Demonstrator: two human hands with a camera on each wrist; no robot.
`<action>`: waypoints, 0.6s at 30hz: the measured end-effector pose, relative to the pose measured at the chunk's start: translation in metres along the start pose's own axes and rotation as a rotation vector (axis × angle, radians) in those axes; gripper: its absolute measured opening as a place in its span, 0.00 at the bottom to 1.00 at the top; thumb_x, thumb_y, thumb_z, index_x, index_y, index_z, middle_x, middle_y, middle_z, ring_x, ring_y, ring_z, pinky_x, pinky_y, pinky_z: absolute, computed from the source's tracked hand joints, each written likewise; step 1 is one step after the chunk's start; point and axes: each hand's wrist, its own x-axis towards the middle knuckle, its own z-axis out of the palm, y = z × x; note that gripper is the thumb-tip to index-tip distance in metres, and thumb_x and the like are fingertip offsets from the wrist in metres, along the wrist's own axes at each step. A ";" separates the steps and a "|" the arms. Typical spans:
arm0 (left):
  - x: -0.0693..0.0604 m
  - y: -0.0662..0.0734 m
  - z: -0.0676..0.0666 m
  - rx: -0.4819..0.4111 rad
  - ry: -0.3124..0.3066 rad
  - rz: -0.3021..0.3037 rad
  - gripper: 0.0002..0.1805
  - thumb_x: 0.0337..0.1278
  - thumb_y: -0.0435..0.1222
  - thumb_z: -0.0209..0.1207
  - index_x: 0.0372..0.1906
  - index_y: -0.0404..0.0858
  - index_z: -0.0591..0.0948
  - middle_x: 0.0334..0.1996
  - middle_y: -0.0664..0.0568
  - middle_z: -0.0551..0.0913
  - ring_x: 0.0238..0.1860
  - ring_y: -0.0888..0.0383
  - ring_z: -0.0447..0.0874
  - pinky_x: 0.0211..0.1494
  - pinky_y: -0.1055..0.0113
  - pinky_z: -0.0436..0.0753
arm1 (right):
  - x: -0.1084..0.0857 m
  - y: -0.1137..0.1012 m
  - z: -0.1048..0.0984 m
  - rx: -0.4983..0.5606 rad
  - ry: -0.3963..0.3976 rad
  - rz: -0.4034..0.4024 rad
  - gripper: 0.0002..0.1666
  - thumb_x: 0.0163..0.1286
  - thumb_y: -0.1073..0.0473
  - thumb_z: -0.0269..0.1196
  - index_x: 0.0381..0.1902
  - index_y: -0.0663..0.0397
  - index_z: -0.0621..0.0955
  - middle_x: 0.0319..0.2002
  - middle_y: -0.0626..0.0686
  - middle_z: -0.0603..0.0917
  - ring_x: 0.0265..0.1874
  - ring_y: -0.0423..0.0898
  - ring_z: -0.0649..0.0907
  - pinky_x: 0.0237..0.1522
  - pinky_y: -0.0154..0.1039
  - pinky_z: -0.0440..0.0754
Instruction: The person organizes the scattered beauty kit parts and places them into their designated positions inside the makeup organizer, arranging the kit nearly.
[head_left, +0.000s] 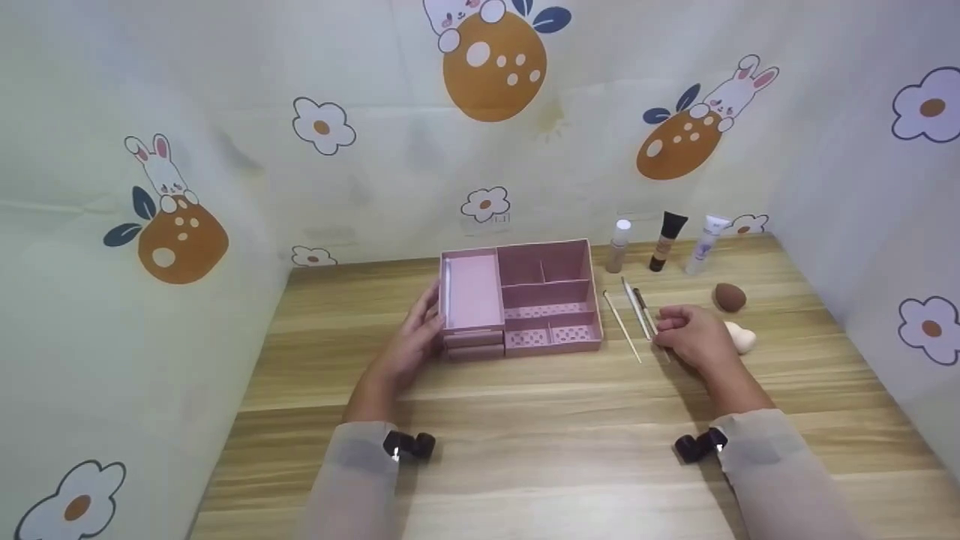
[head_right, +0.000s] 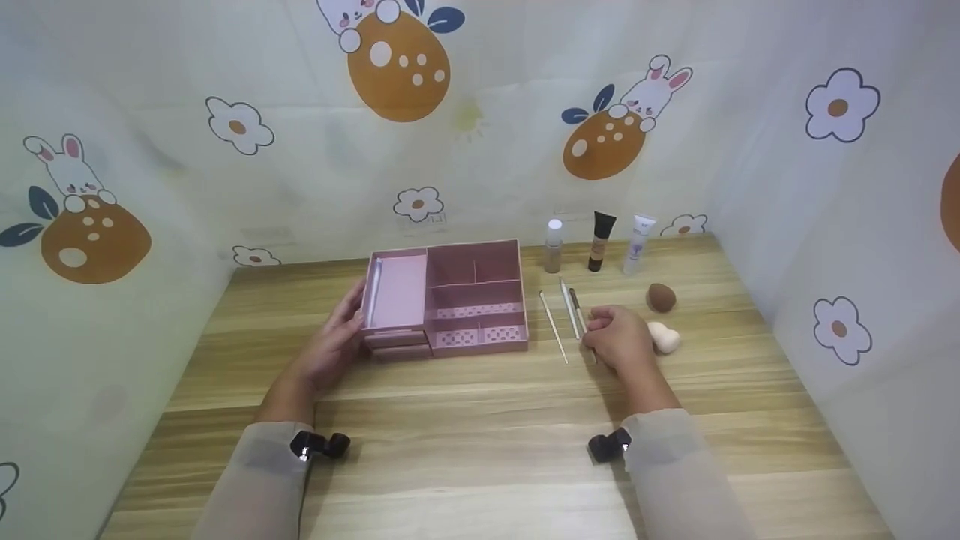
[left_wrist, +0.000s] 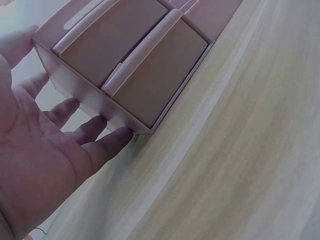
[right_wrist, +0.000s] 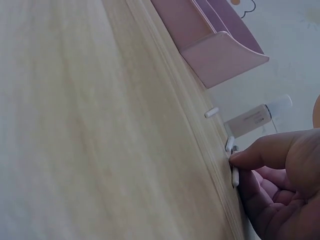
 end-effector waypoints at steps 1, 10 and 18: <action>0.000 0.000 0.000 -0.001 -0.001 0.000 0.38 0.82 0.46 0.55 0.86 0.67 0.53 0.89 0.56 0.48 0.88 0.45 0.50 0.89 0.43 0.59 | 0.000 0.000 0.000 -0.001 -0.003 0.000 0.39 0.63 0.60 0.76 0.70 0.69 0.78 0.57 0.66 0.89 0.45 0.40 0.86 0.41 0.22 0.82; 0.000 -0.001 0.000 -0.022 -0.016 0.011 0.39 0.82 0.46 0.54 0.87 0.66 0.52 0.89 0.56 0.46 0.88 0.44 0.49 0.89 0.42 0.58 | 0.000 -0.003 0.001 -0.058 0.027 0.002 0.34 0.61 0.60 0.76 0.64 0.66 0.83 0.51 0.62 0.91 0.39 0.36 0.84 0.40 0.25 0.80; 0.000 -0.001 0.001 -0.024 -0.007 0.016 0.38 0.82 0.44 0.55 0.87 0.65 0.53 0.89 0.56 0.48 0.88 0.46 0.50 0.89 0.44 0.60 | -0.001 -0.002 0.000 -0.032 0.034 0.016 0.30 0.64 0.60 0.72 0.64 0.65 0.84 0.55 0.63 0.91 0.48 0.47 0.86 0.41 0.26 0.80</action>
